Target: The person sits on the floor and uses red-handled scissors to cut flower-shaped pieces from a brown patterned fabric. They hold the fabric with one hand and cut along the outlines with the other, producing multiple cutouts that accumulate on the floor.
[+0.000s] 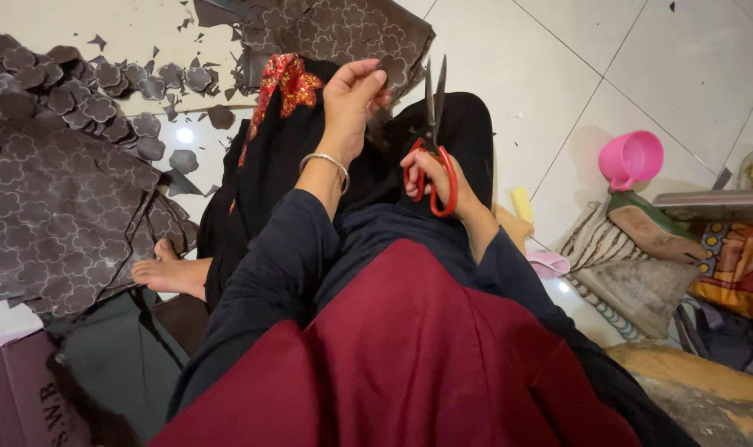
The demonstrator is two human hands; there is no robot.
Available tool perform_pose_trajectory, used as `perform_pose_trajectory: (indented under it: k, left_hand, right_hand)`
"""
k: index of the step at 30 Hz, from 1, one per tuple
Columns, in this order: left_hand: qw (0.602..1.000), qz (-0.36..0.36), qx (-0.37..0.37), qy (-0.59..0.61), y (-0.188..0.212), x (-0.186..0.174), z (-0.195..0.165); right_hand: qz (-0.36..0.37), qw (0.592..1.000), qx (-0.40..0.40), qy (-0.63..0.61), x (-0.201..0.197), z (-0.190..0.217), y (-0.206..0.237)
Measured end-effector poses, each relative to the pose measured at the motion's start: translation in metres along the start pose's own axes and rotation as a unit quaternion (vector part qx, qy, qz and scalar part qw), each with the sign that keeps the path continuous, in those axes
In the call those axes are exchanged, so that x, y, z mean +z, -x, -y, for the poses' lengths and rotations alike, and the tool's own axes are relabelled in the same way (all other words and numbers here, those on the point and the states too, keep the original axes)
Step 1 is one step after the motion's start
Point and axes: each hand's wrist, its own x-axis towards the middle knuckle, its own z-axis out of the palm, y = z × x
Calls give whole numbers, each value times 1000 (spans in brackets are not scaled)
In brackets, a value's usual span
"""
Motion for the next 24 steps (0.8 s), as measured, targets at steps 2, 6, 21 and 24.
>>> perform_pose_trajectory:
  k: [2, 6, 21, 24]
  left_hand:
    - [1000, -3, 7, 8, -1, -3, 1]
    - [1000, 1, 1, 12, 1, -9, 1]
    - [996, 65, -53, -36, 12, -13, 2]
    - [996, 60, -55, -39, 11, -13, 1]
  right_hand:
    - [-4, 1000, 7, 10, 0, -2, 1]
    - [-1, 1000, 0, 7, 1, -7, 0]
    - [-17, 1000, 10, -4, 13, 0, -5]
    - [4, 1000, 1, 17, 16, 5, -14]
